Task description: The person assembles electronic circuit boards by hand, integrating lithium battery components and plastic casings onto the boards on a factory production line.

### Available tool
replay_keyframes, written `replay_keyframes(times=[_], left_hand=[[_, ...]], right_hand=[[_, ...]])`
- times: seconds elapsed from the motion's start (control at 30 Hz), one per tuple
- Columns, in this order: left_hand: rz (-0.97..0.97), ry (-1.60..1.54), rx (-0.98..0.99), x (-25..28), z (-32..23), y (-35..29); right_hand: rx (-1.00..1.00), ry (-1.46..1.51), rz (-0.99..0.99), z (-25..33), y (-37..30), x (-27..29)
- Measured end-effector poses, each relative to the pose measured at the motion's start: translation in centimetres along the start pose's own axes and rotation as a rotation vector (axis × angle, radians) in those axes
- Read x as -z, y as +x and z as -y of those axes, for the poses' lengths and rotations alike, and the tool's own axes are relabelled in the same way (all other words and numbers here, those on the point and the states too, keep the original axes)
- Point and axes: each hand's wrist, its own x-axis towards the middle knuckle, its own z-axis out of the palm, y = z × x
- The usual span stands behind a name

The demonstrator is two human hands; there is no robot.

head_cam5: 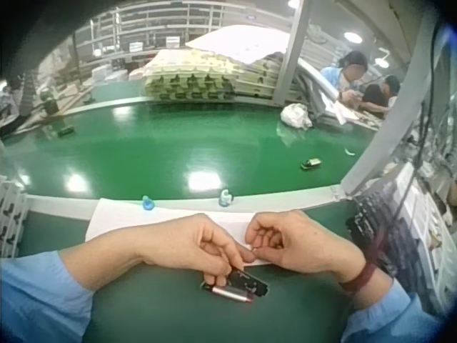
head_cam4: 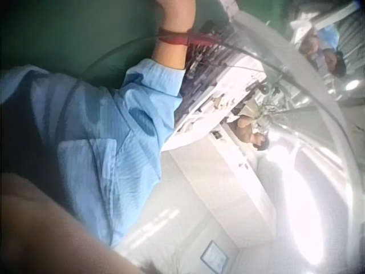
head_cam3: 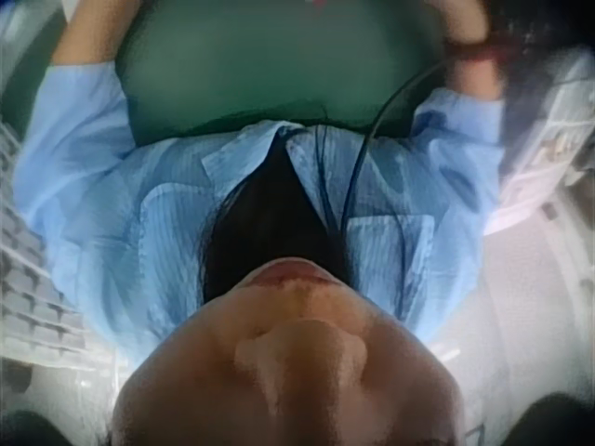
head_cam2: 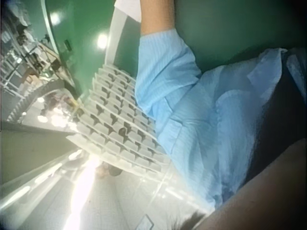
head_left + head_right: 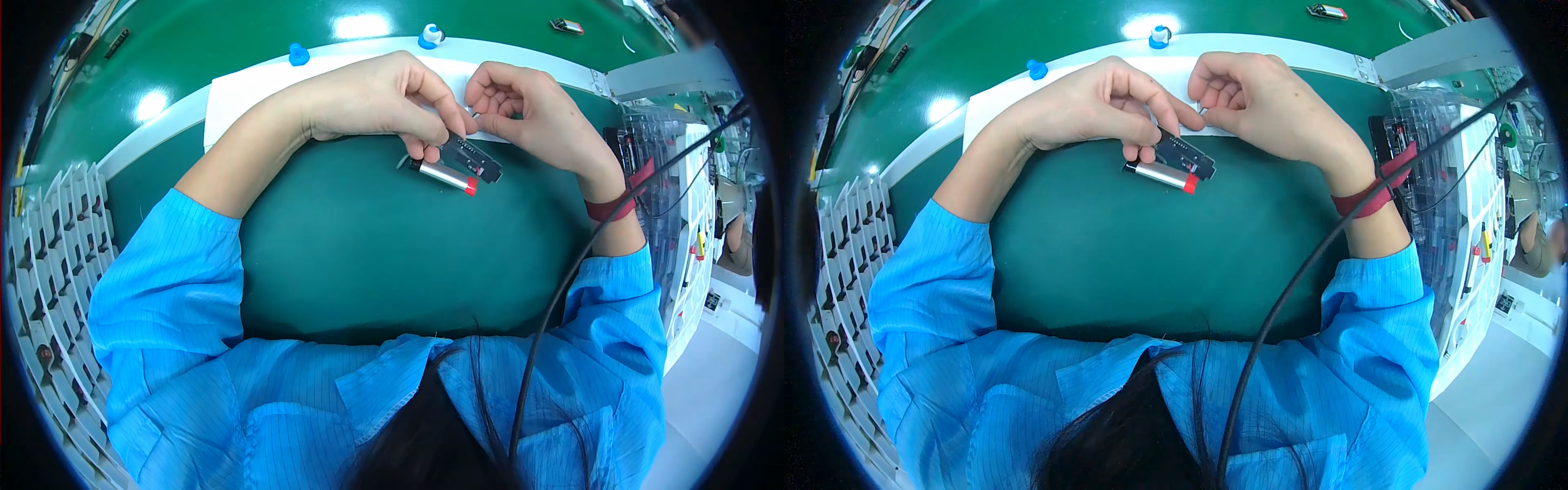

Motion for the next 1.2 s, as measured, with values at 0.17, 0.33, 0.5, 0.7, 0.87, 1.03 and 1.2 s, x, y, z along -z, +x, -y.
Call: replay_keyframes(times=[0.17, 0.33, 0.5, 0.7, 0.87, 1.03, 1.2], left_hand=[[-0.035, 0.042, 0.032, -0.1, -0.2, 0.1], [-0.046, 0.052, 0.015, -0.4, -0.3, 0.3], [-0.385, -0.253, -0.029, -0.3, -0.1, 1.0], [-0.437, -0.321, -0.087, 0.2, 0.6, 1.2], [-0.417, -0.262, -0.075, 0.2, 0.3, 1.2], [-0.437, -0.263, -0.092, 0.1, 0.3, 1.3], [-0.438, -0.232, -0.083, 0.0, 0.1, 1.3]], right_hand=[[0.131, -0.076, -0.186, -0.3, -1.0, -0.7], [0.253, 0.254, -0.820, -0.5, -4.8, 1.9], [-0.081, 1.050, -0.323, -0.1, -2.9, 3.2], [-0.105, 0.619, -0.214, 0.1, -0.6, 1.2], [-0.147, 0.516, -0.264, -0.9, -0.5, 1.6], [-0.159, 0.483, -0.347, -1.3, -0.2, 0.9], [-0.156, 0.437, -0.369, -1.3, -0.3, 0.6]])
